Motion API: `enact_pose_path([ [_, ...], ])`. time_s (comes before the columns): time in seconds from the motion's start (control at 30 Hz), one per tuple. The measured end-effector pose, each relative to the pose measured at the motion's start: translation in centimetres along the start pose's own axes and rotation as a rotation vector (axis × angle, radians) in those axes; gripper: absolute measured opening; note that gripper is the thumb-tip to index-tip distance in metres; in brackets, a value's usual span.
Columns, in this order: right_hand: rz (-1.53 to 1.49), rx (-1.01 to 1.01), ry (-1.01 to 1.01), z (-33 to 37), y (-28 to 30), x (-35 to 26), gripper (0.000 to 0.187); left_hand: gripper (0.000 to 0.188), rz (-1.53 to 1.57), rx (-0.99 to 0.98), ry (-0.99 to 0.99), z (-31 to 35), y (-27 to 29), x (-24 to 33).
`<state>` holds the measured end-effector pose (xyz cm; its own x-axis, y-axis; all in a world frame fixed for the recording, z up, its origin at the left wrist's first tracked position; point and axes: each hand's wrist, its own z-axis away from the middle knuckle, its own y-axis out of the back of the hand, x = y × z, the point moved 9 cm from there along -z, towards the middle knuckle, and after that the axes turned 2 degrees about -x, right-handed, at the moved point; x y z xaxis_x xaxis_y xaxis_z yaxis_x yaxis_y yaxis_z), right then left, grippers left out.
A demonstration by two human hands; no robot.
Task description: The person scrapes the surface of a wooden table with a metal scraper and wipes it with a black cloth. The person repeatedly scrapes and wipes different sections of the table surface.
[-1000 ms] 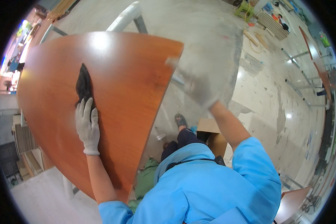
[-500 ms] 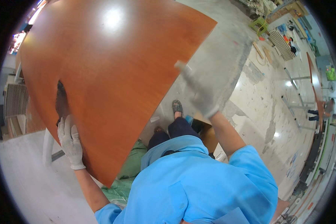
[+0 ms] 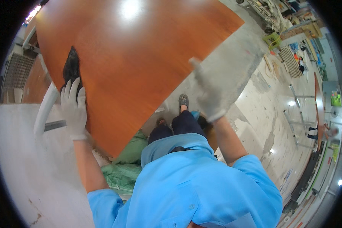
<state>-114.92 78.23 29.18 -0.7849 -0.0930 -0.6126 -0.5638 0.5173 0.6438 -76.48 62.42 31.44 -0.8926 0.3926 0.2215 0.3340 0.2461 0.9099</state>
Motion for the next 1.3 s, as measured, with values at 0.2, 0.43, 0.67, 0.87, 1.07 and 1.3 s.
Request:
enact_pose_path([
  [0.2,-0.019,-0.283,0.443,4.7,-5.9,-12.5,0.052,0.04,-0.048,0.065,0.032,0.2,-0.2,-0.5],
  [0.43,-0.216,-0.297,0.337,6.9,-6.7,-14.0,0.049,0.04,-0.109,0.118,-0.006,0.2,-0.4,-0.8],
  [0.67,-0.338,-0.637,0.587,12.3,-10.8,-19.3,0.054,0.041,-0.129,0.116,0.006,0.3,-0.7,-0.9],
  [0.87,-0.228,-0.537,0.416,12.0,-11.1,-16.9,0.055,0.04,-0.112,0.133,0.011,0.4,-0.3,-0.4],
  [1.07,-0.184,-1.024,0.57,13.2,-10.0,-16.4,0.053,0.038,0.008,0.04,-0.202,4.8,1.7,6.9],
  [1.3,-0.317,-0.484,0.169,6.4,-1.3,-7.7,0.043,0.029,0.129,-0.058,-0.338,21.9,3.4,10.5],
])
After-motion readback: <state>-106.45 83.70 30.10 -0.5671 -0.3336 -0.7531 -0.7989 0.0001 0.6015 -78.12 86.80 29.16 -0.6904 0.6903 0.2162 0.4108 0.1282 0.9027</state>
